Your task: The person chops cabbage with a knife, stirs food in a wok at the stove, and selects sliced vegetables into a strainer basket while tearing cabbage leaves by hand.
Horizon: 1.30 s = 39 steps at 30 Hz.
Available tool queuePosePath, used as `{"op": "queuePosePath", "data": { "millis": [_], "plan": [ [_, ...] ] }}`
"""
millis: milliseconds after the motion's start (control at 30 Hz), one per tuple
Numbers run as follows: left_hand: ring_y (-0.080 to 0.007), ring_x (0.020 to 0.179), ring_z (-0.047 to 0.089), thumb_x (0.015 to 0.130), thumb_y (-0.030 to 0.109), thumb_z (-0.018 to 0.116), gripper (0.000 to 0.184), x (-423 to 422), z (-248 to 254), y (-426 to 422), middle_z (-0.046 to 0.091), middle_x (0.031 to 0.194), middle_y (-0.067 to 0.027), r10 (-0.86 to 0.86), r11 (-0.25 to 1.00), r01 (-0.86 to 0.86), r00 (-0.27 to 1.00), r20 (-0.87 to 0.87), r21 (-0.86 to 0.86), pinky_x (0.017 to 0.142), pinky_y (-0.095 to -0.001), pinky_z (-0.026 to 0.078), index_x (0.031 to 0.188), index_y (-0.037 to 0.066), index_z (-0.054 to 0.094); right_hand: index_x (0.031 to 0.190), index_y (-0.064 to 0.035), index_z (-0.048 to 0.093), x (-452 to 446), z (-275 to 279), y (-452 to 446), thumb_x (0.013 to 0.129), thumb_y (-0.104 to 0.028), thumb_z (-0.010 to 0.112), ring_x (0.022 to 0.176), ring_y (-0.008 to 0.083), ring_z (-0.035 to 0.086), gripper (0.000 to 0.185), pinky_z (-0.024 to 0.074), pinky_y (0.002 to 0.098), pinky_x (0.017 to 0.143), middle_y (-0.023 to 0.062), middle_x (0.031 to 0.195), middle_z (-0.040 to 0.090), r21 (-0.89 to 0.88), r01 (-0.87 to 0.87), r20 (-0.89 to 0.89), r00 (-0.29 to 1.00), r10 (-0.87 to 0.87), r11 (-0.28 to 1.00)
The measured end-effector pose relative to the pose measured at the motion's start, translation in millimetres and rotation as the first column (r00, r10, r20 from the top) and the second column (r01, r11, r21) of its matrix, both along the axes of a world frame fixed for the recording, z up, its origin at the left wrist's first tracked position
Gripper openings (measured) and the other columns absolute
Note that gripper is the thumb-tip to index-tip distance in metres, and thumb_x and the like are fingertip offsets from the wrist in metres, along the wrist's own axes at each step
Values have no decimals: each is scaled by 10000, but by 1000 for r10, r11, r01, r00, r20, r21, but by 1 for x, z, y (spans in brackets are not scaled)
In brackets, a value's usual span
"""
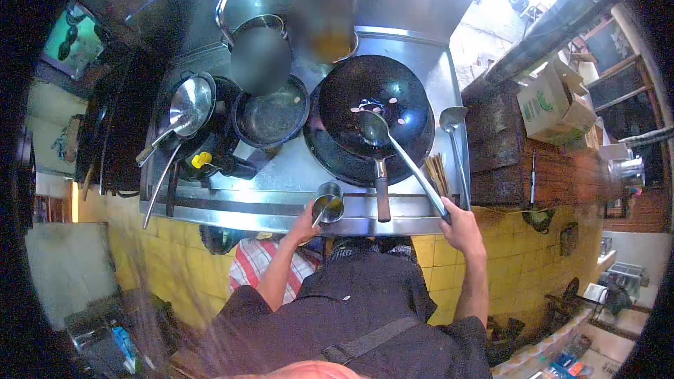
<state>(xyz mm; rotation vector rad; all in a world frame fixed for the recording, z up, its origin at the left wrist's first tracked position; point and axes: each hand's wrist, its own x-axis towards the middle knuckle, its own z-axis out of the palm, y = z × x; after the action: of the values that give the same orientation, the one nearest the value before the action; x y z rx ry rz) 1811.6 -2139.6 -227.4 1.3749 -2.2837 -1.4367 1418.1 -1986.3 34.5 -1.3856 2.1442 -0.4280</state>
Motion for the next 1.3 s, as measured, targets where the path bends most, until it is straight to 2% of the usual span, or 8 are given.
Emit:
{"op": "queuePosePath", "data": {
  "millis": [67, 100, 333, 500, 600, 900, 1167, 1300],
  "plan": [
    [-376, 1181, 518, 720, 127, 651, 841, -10, 26, -15, 543, 1229, -266, -5, 981, -23, 989, 146, 192, 999, -399, 409, 1432, -1, 221, 1270, -104, 509, 7, -12, -19, 791, -115, 642, 880, 389, 628, 497, 500, 453, 742, 236, 898, 633, 106, 46, -46, 998, -41, 993],
    [-311, 1081, 579, 734, 163, 634, 760, 1, -31, -18, 609, 1149, -213, 55, 975, -10, 978, -202, 221, 931, -362, 445, 1406, 11, 314, 1292, -107, 496, 9, -26, -27, 797, -119, 645, 902, 389, 626, 516, 501, 460, 765, 223, 937, 639, 90, 119, -137, 985, -106, 989],
    [-234, 868, 625, 768, 174, 648, 676, -38, 147, -42, 656, 1001, -137, 326, 896, -331, 943, 69, 296, 794, -345, 496, 1382, 35, 404, 1321, -58, 471, -1, -92, -44, 819, -137, 652, 923, 401, 623, 540, 498, 474, 798, 225, 993, 640, -93, 198, -228, 950, -215, 976],
    [-270, 832, 660, 804, 111, 637, 743, -86, 158, -91, 662, 1050, -186, 142, 868, -211, 973, -181, -449, 767, -358, 505, 1460, 96, 289, 1284, 21, 474, -35, -137, -16, 810, -100, 630, 782, 428, 630, 514, 499, 479, 722, 269, 796, 632, -243, 141, -6, 989, -147, 960],
    [-364, 1051, 589, 776, 119, 609, 713, -132, 212, -110, 592, 1181, -219, 168, 845, -208, 978, -124, -492, 895, -417, 464, 1430, 63, 331, 1279, 3, 485, -10, -114, -12, 805, -71, 617, 856, 441, 631, 498, 508, 466, 732, 291, 880, 636, -111, 282, -21, 958, -286, 953],
    [-396, 713, 623, 799, 66, 534, 694, -228, 234, -178, 564, 891, -158, 129, 507, 14, 987, 91, -862, 649, -497, 526, 1447, 190, 320, 1250, 44, 476, -29, -133, 7, 805, -140, 645, 821, 446, 627, 511, 505, 510, 735, 290, 838, 634, -126, 152, 85, 986, -142, 980],
    [-399, 687, 634, 801, 28, 517, 715, -258, 263, -199, 553, 939, -167, 165, 461, 117, 963, 215, -880, 645, -493, 538, 1457, 206, 296, 1202, -48, 507, -23, -121, 11, 803, -154, 644, 857, 464, 617, 435, 492, 525, 769, 297, 870, 631, -42, 209, 121, 972, -203, 977],
    [-406, 705, 639, 796, 33, 521, 735, -260, 266, -204, 583, 942, -189, 181, 459, 132, 954, 238, -879, 638, -487, 536, 1466, 201, 270, 1214, 36, 474, -11, -126, 5, 805, -135, 599, 806, 454, 632, 460, 512, 528, 748, 298, 822, 634, -31, 168, 46, 985, -166, 985]
  ]
}}
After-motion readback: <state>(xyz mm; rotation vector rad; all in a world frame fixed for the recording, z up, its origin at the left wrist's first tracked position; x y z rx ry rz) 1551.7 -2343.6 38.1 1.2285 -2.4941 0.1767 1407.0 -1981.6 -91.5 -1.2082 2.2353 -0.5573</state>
